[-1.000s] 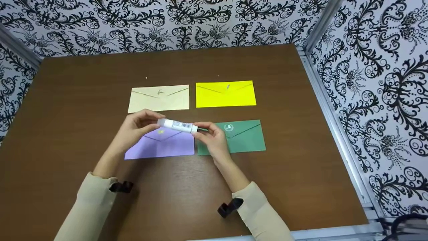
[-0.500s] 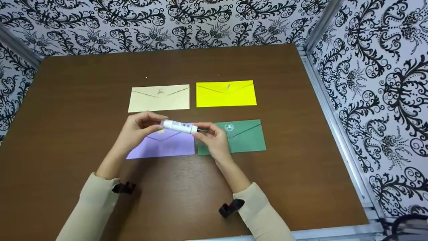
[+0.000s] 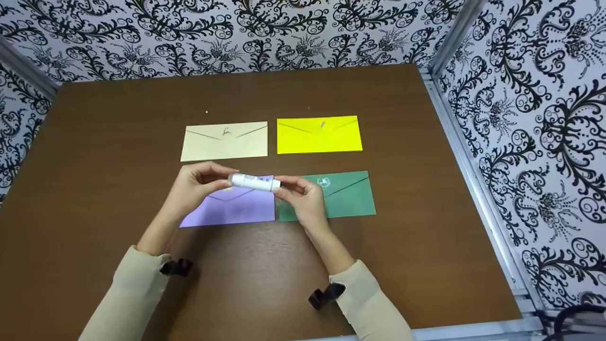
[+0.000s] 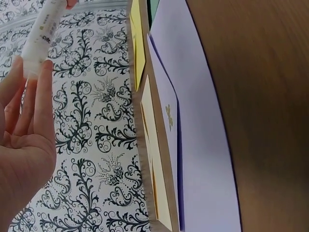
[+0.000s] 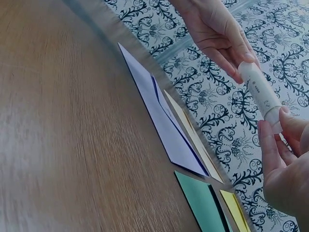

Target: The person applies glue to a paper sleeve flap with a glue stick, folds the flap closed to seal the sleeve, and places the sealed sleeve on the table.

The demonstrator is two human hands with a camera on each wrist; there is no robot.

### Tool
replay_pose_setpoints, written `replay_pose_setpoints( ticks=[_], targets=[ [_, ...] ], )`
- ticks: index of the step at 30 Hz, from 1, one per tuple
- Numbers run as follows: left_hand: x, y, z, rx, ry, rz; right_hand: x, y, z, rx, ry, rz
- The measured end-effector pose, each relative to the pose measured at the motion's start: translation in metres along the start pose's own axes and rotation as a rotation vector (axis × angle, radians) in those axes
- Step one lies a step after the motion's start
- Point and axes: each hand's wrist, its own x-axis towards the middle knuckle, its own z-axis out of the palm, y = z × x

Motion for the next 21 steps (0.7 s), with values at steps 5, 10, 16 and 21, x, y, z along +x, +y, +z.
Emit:
replay_pose_setpoints(
  ticks=[5,10,16,21],
  targets=[
    [0.000,-0.001,0.002,-0.012,0.022,-0.003,0.000,-0.003,0.004,0.003,0.036,-0.020],
    [0.000,-0.002,0.002,-0.016,0.045,0.009,-0.001,-0.002,0.009,0.014,0.052,-0.017],
    [-0.001,0.003,0.001,0.011,0.040,0.024,-0.003,0.001,0.010,0.003,0.052,-0.008],
    [0.001,0.009,-0.002,0.042,0.023,0.028,0.000,-0.001,0.008,-0.018,-0.016,0.000]
  ],
)
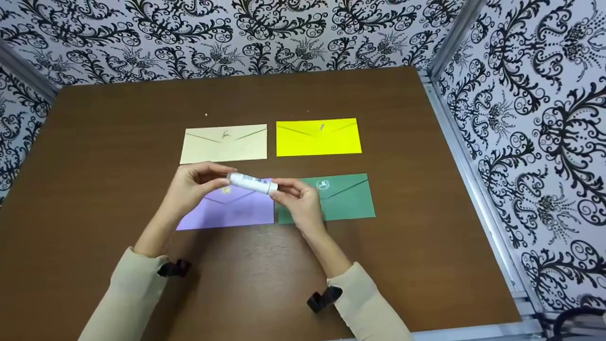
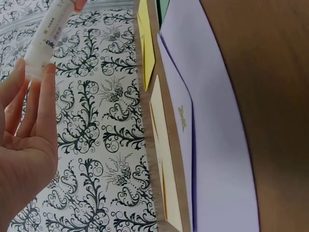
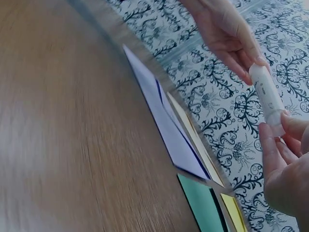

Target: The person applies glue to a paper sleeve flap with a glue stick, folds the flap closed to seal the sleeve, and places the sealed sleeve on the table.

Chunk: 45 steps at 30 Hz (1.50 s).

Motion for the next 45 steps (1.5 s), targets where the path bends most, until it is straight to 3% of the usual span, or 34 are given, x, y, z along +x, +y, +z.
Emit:
replay_pose_setpoints(
  ticks=[5,12,19,22,34,45],
  targets=[
    [-0.001,0.004,0.002,0.038,-0.019,0.017,0.005,-0.006,-0.004,-0.151,-0.103,-0.002],
    [-0.003,0.013,0.012,0.100,-0.058,0.072,0.016,-0.016,-0.003,-0.458,-0.267,-0.105],
    [-0.004,0.020,0.021,0.166,-0.084,0.108,0.023,-0.027,0.001,-0.602,-0.402,-0.134],
    [-0.004,0.020,0.022,0.184,-0.088,0.107,0.029,-0.030,0.001,-0.626,-0.419,-0.160],
    [-0.009,0.006,0.020,0.253,-0.108,0.067,0.084,-0.056,-0.020,-0.649,-0.209,-0.171],
    [-0.012,-0.003,0.015,0.266,-0.131,0.026,0.141,-0.078,-0.055,-0.632,-0.014,-0.264]
  ],
)
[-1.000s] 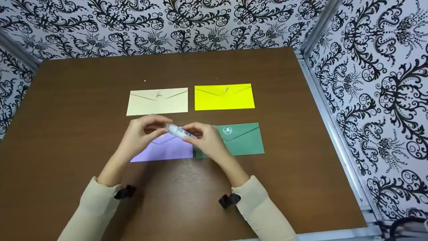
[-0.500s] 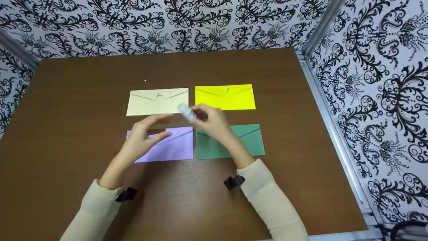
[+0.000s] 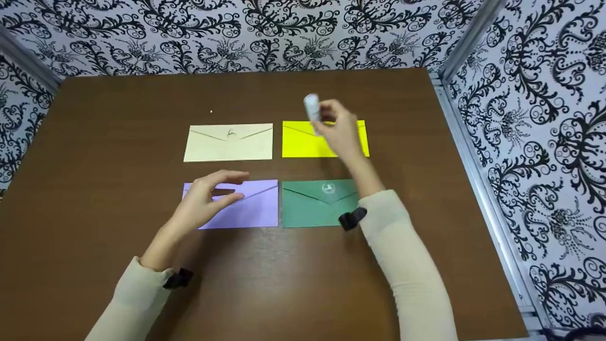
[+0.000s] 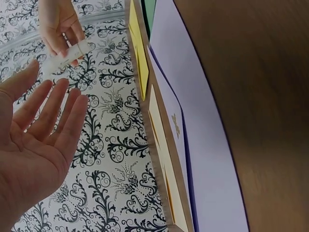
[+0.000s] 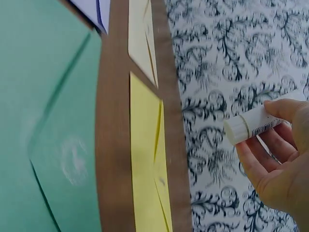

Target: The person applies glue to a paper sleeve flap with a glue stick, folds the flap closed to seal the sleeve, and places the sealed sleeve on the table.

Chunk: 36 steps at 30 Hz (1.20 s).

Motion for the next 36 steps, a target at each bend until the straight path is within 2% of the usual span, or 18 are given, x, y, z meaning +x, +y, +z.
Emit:
replay_pose_setpoints(
  ticks=[10,21,28,36],
  targets=[
    [-0.002,-0.005,-0.001,-0.012,-0.024,-0.034,0.034,0.021,-0.035,-0.112,0.147,0.121],
    [-0.005,-0.010,-0.003,-0.033,-0.011,-0.064,0.062,0.047,-0.055,-0.201,0.228,0.202],
    [-0.006,-0.012,-0.003,-0.029,-0.010,-0.077,0.069,0.059,-0.063,-0.256,0.239,0.277],
    [-0.006,-0.015,-0.001,-0.061,-0.028,-0.083,0.071,0.076,-0.068,-0.288,0.202,0.357]
  ],
)
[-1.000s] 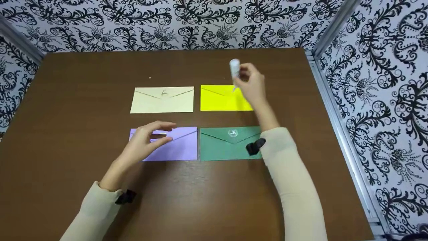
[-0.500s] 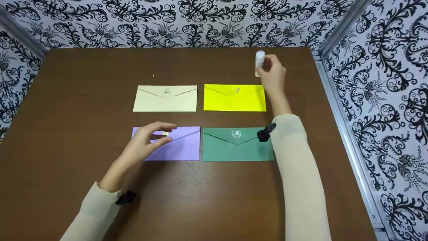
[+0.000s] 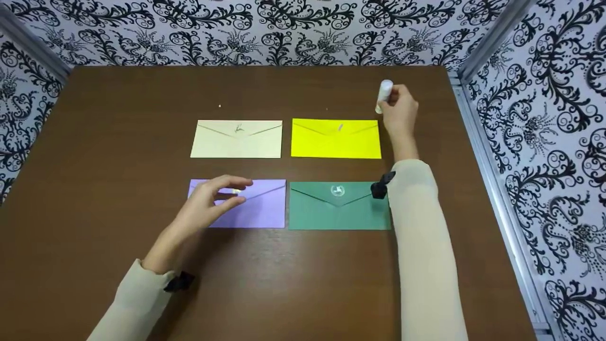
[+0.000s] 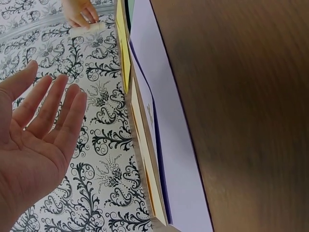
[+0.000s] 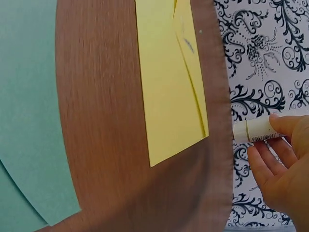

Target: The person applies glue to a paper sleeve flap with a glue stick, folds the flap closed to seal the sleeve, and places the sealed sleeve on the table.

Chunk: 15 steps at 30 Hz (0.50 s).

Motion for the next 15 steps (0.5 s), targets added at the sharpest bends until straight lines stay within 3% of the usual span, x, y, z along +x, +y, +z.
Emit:
replay_pose_setpoints(
  ticks=[15],
  targets=[
    [-0.005,-0.003,0.000,0.013,-0.024,-0.013,0.007,0.015,0.005,-0.043,-0.077,0.079]
  ],
)
